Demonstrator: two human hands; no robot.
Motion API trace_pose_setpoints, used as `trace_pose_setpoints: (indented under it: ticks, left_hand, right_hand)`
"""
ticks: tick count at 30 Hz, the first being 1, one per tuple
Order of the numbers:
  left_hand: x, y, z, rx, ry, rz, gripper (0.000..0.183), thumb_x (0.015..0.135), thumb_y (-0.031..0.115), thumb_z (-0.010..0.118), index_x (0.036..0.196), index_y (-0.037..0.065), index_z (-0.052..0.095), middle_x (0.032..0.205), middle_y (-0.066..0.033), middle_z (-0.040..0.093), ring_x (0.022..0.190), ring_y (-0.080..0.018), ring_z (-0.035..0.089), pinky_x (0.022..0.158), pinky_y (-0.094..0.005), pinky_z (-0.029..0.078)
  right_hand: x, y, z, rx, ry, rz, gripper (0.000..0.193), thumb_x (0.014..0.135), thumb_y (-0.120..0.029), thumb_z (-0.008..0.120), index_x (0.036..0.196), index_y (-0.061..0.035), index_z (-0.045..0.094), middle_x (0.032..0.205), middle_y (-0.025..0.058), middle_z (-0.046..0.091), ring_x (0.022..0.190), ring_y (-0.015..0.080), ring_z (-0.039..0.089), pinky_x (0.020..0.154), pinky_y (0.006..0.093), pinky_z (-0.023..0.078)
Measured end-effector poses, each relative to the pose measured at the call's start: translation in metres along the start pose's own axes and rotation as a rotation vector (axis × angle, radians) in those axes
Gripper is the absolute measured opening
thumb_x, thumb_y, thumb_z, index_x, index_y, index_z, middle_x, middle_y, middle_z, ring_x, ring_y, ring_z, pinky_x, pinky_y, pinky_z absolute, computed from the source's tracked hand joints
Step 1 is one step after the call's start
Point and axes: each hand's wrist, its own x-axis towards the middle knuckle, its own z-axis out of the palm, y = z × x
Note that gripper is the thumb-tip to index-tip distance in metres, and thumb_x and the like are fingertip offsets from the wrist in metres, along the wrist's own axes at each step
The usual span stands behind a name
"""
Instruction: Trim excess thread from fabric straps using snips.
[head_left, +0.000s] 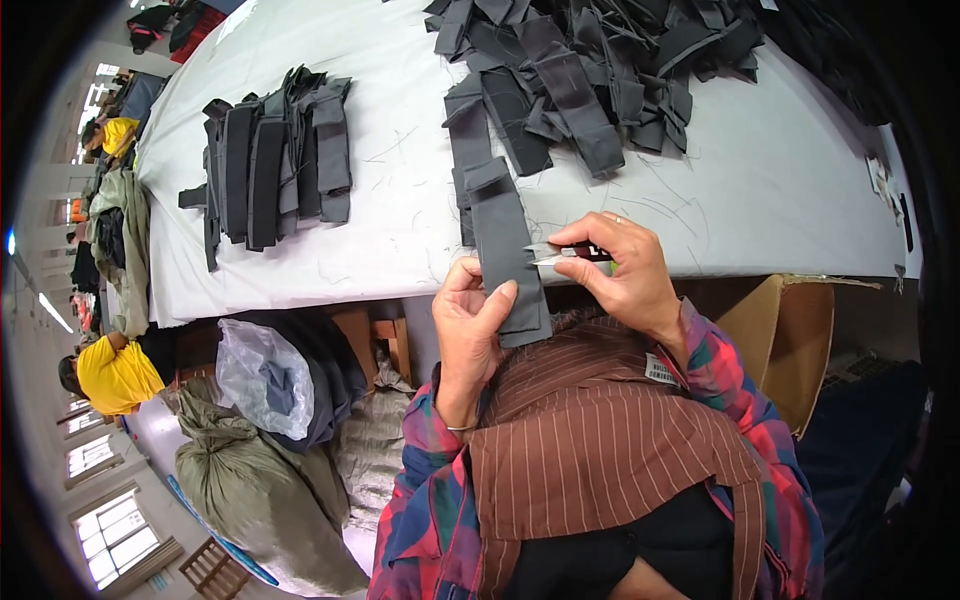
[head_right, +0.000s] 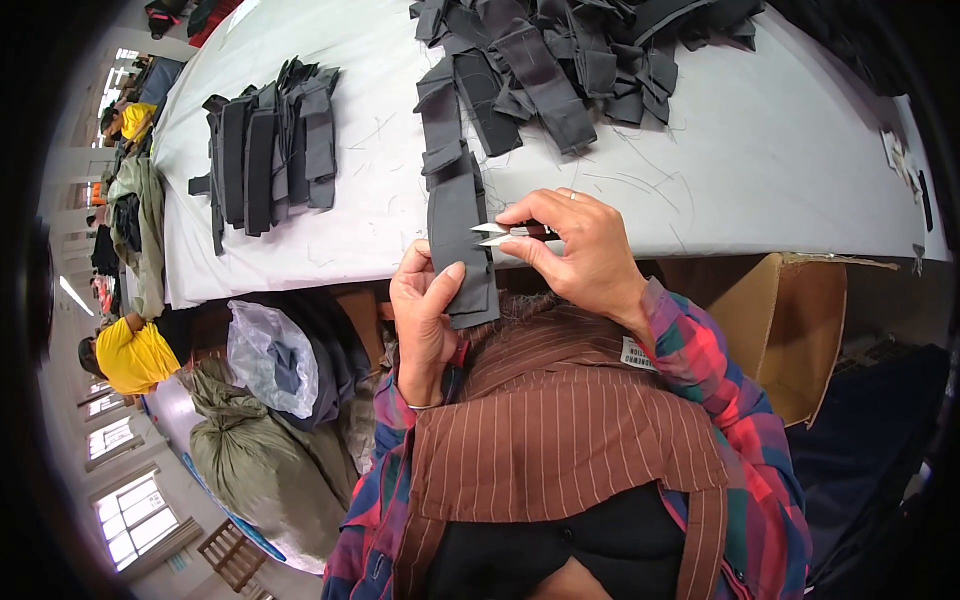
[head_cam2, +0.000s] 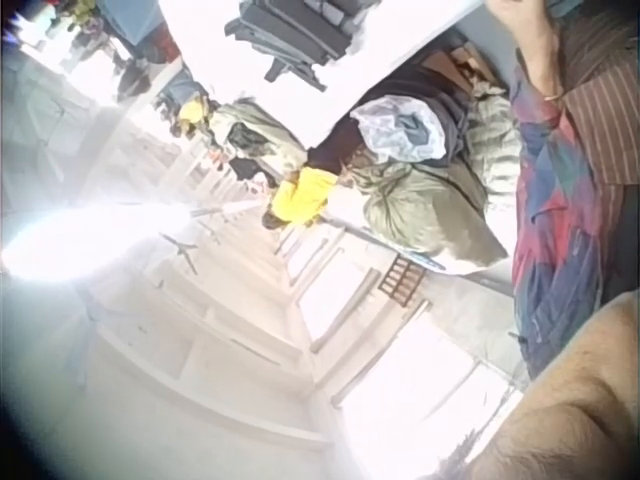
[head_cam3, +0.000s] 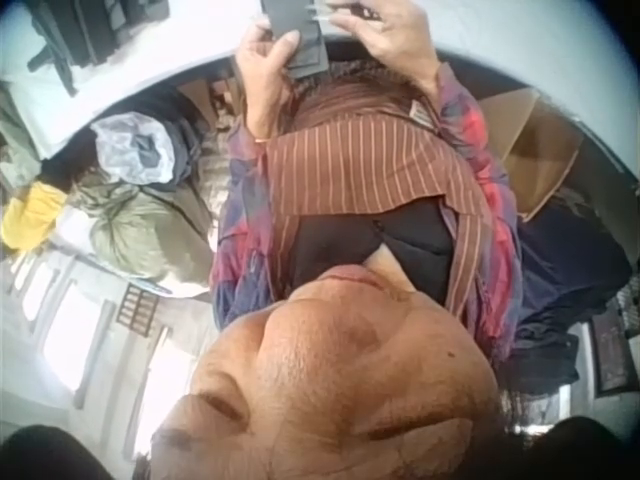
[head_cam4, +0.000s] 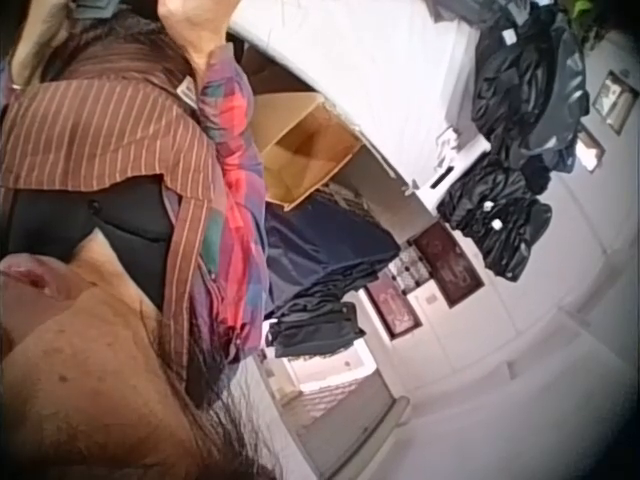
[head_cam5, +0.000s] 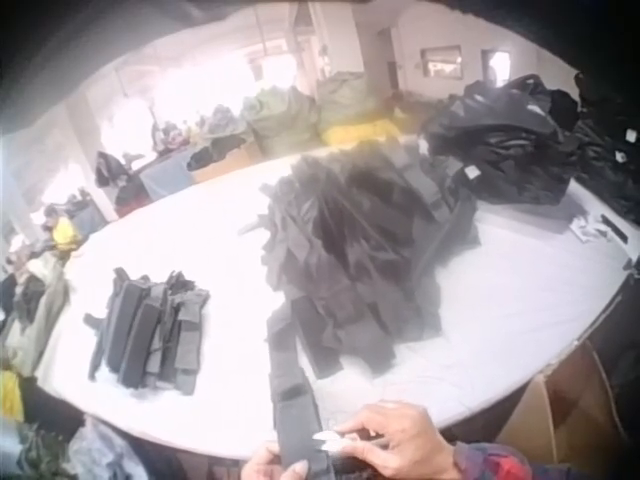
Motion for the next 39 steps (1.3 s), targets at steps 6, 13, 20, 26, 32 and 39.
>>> trace_pose_setpoints:
  ticks: [6,13,20,26,32,39]
  left_hand:
    - [0.001,-0.001,-0.003,-0.074,-0.036,-0.092,0.019,0.083,-0.005,0.06,0.099,0.001,0.052,0.099,-0.0086,0.062,0.087,-0.0103,0.058,0.079,-0.0246,0.047]
    - [0.002,-0.004,-0.002,-0.012,-0.028,-0.037,0.019,0.082,-0.004,0.06,0.099,-0.001,0.054,0.097,-0.0096,0.063,0.081,-0.011,0.061,0.075,-0.0247,0.051]
    - [0.001,-0.009,0.001,0.195,-0.043,0.018,0.019,0.081,-0.009,0.062,0.099,-0.004,0.058,0.093,-0.0034,0.061,0.081,-0.0065,0.058,0.072,-0.0202,0.048]
    - [0.001,-0.002,0.0,0.199,-0.046,-0.044,0.017,0.081,-0.009,0.063,0.096,-0.004,0.059,0.092,-0.0038,0.062,0.079,-0.0066,0.058,0.071,-0.0201,0.049]
    - [-0.001,0.003,0.001,0.13,-0.073,-0.121,0.017,0.08,-0.009,0.063,0.096,-0.004,0.06,0.09,-0.0041,0.063,0.079,-0.0066,0.059,0.071,-0.021,0.05]
    - [-0.002,-0.003,0.001,0.276,-0.091,-0.019,0.017,0.079,-0.01,0.063,0.093,-0.003,0.059,0.092,-0.0014,0.06,0.079,-0.0039,0.054,0.069,-0.0168,0.044]
  right_hand:
    - [0.001,0.001,-0.002,-0.085,-0.016,-0.093,0.017,0.073,-0.01,0.074,0.088,-0.0057,0.067,0.075,0.0058,0.063,0.065,0.0205,0.054,0.063,0.0308,0.04]
    - [0.002,-0.001,-0.004,-0.081,0.019,-0.069,0.016,0.073,-0.015,0.074,0.085,-0.0087,0.066,0.075,0.0041,0.064,0.064,0.0213,0.056,0.063,0.032,0.043]
    - [0.002,-0.003,0.009,0.044,-0.092,0.025,0.017,0.074,-0.011,0.071,0.089,-0.0042,0.068,0.074,0.0077,0.063,0.066,0.0217,0.058,0.063,0.0319,0.044]
    - [0.005,-0.004,0.009,-0.088,-0.061,-0.116,0.017,0.071,-0.012,0.073,0.086,-0.0064,0.068,0.07,0.0044,0.061,0.062,0.0206,0.054,0.059,0.0313,0.04]
    - [0.003,-0.004,0.008,-0.115,-0.055,-0.137,0.015,0.071,-0.02,0.075,0.082,-0.0114,0.067,0.072,0.0011,0.063,0.062,0.0193,0.056,0.059,0.0309,0.04]
    - [0.0,-0.001,0.003,0.136,0.015,0.084,0.013,0.077,-0.01,0.071,0.089,-0.0061,0.068,0.076,0.0064,0.067,0.066,0.0181,0.062,0.064,0.0281,0.047]
